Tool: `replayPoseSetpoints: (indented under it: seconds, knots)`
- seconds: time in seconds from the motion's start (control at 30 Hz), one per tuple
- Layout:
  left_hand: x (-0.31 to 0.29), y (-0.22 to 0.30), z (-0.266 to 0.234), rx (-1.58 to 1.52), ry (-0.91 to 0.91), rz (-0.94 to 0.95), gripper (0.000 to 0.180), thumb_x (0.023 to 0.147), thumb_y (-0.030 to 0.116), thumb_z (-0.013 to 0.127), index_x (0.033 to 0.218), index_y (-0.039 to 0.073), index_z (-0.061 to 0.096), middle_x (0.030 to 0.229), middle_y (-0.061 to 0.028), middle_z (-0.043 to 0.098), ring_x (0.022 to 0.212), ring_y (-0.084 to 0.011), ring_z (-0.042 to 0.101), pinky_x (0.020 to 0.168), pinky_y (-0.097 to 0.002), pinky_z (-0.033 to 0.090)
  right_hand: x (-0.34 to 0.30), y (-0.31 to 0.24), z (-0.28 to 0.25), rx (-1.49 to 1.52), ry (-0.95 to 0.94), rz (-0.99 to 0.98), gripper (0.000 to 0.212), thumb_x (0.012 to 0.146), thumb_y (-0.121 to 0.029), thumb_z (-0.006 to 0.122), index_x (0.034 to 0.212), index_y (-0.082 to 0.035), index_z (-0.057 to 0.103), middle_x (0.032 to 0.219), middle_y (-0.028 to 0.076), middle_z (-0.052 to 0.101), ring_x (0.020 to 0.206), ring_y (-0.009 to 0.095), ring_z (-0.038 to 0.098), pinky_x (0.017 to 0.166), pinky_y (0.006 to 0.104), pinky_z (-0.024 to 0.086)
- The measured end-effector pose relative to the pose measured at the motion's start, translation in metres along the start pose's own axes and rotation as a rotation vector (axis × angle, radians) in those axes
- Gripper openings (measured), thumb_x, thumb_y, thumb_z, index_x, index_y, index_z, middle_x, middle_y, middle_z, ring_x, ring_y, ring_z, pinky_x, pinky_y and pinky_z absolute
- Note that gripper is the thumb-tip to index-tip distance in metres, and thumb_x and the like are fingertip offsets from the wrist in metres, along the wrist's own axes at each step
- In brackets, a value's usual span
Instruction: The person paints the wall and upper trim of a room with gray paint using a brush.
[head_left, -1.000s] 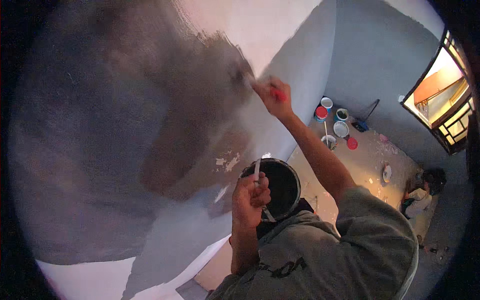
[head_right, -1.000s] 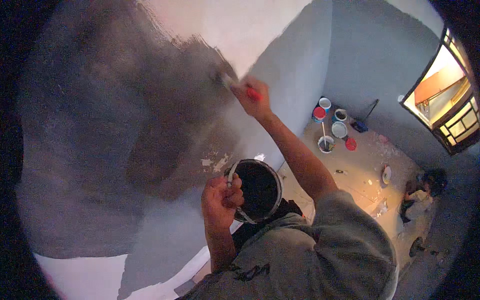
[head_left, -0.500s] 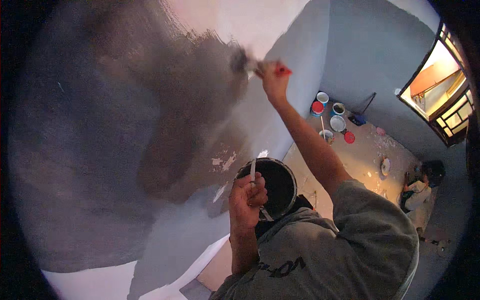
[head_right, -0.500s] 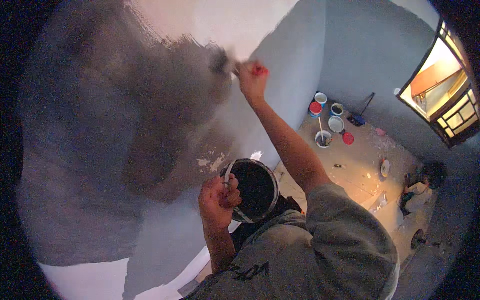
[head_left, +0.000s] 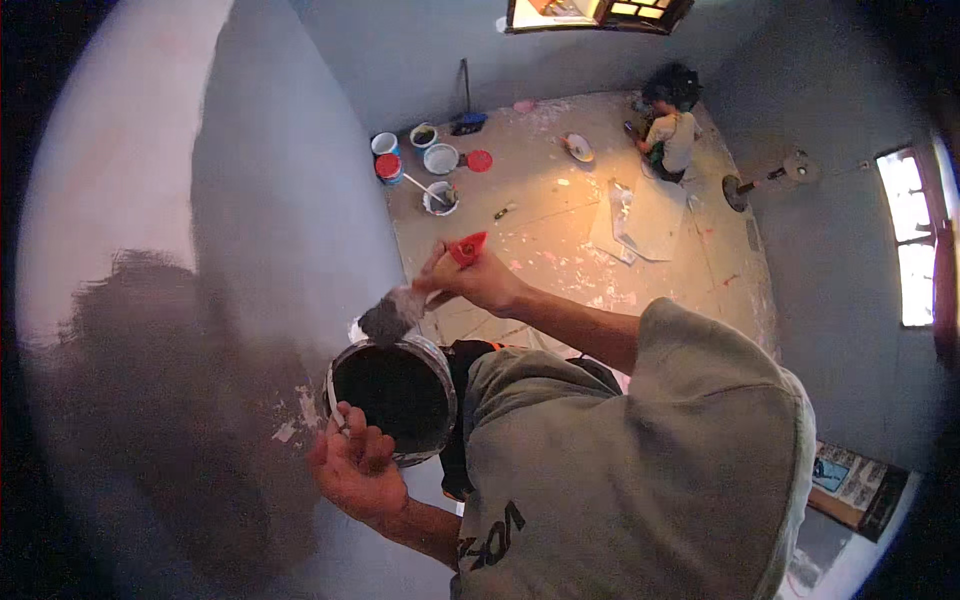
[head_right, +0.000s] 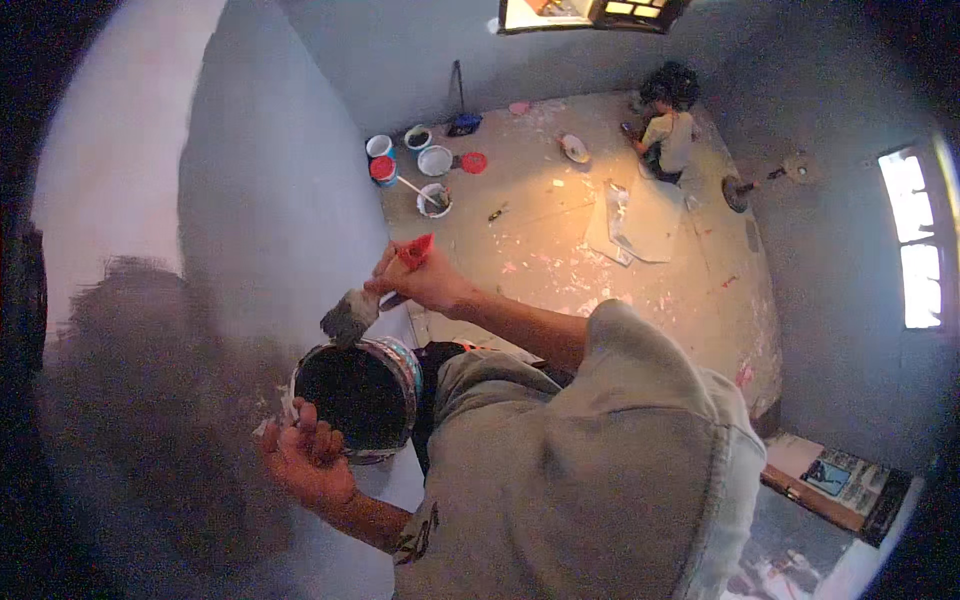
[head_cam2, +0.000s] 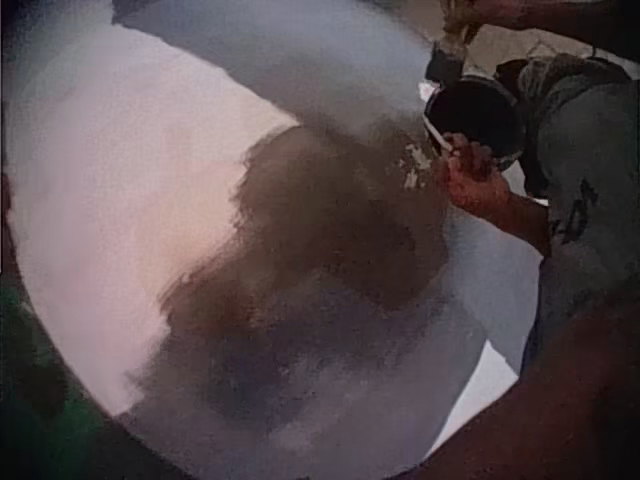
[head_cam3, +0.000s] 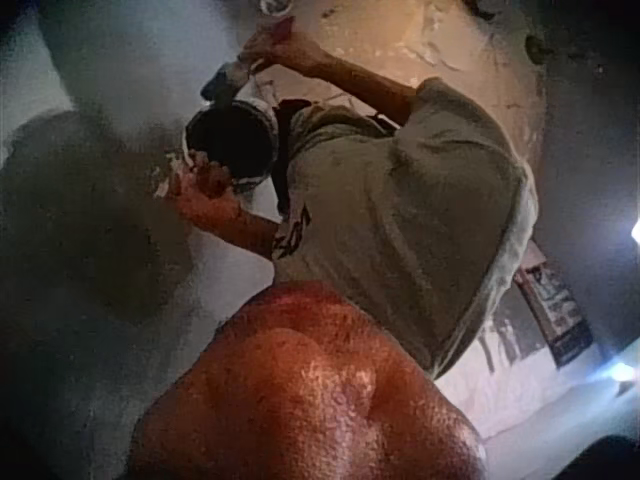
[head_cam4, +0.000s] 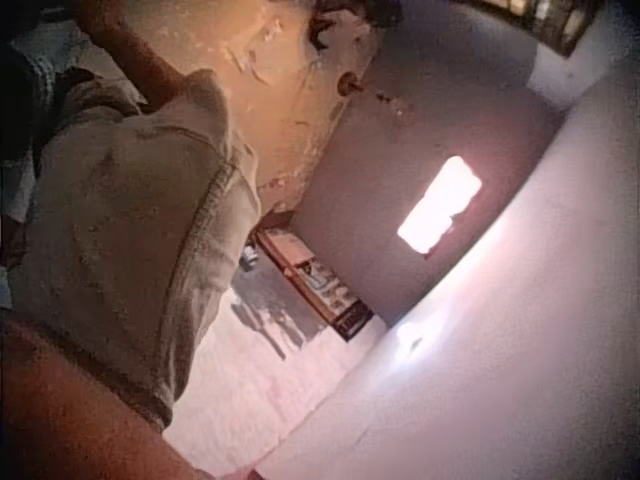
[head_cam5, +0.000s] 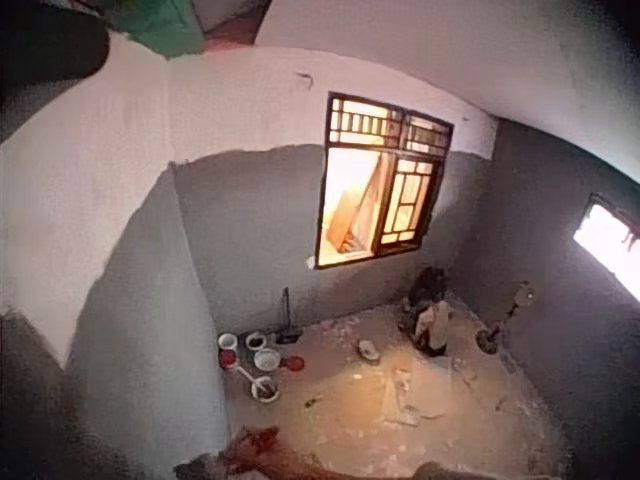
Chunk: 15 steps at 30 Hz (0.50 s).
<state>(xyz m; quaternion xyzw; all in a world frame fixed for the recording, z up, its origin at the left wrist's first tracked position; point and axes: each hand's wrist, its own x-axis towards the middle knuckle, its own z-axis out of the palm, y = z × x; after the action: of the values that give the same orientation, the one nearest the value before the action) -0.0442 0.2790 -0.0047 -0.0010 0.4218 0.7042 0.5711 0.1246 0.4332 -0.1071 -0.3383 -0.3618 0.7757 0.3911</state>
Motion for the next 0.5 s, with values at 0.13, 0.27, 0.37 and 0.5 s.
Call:
replayPoseSetpoints:
  seconds: [0.13,0.27,0.37,0.5]
  knots:
    - [0.004,-0.008,-0.012,0.036,-0.055,-0.05,0.04,0.083,0.03,0.041,0.103,-0.005,0.039,0.065,-0.0026,0.035,0.041,-0.0055,0.02,0.037,-0.021,0.017,-0.027,-0.021,0.004,-0.287,-0.12,-0.09,0.014,0.073,-0.009,0.067,0.075,-0.003,0.055,0.076,0.007,0.06,0.071,0.013,0.059,0.059,0.0262,0.05]
    - [-0.013,-0.015,-0.003,0.06,0.075,-0.004,0.04,0.082,0.029,0.042,0.103,-0.004,0.038,0.067,-0.0033,0.037,0.041,-0.0058,0.02,0.037,-0.0211,0.018,-0.039,-0.039,0.021,-0.505,-0.212,-0.439,0.016,0.072,-0.012,0.069,0.073,-0.003,0.057,0.07,0.005,0.06,0.065,0.01,0.056,0.056,0.0244,0.045]
    - [-0.014,-0.016,-0.013,0.058,0.002,-0.035,0.041,0.083,0.036,0.042,0.103,-0.001,0.039,0.066,-0.0027,0.042,0.039,-0.0065,0.024,0.035,-0.0203,0.021,-0.042,-0.035,0.022,-0.521,-0.306,-0.453,0.017,0.071,-0.013,0.07,0.072,-0.002,0.057,0.066,0.003,0.059,0.062,0.008,0.053,0.055,0.0241,0.043]
    - [-0.019,-0.017,-0.016,0.016,-0.038,-0.021,0.04,0.083,0.035,0.042,0.103,0.0,0.039,0.067,-0.0038,0.045,0.04,-0.0062,0.026,0.035,-0.0199,0.022,-0.055,-0.037,0.024,-0.532,-0.414,-0.352,0.018,0.071,-0.014,0.07,0.07,-0.003,0.056,0.064,0.002,0.057,0.059,0.005,0.049,0.053,0.023,0.041]
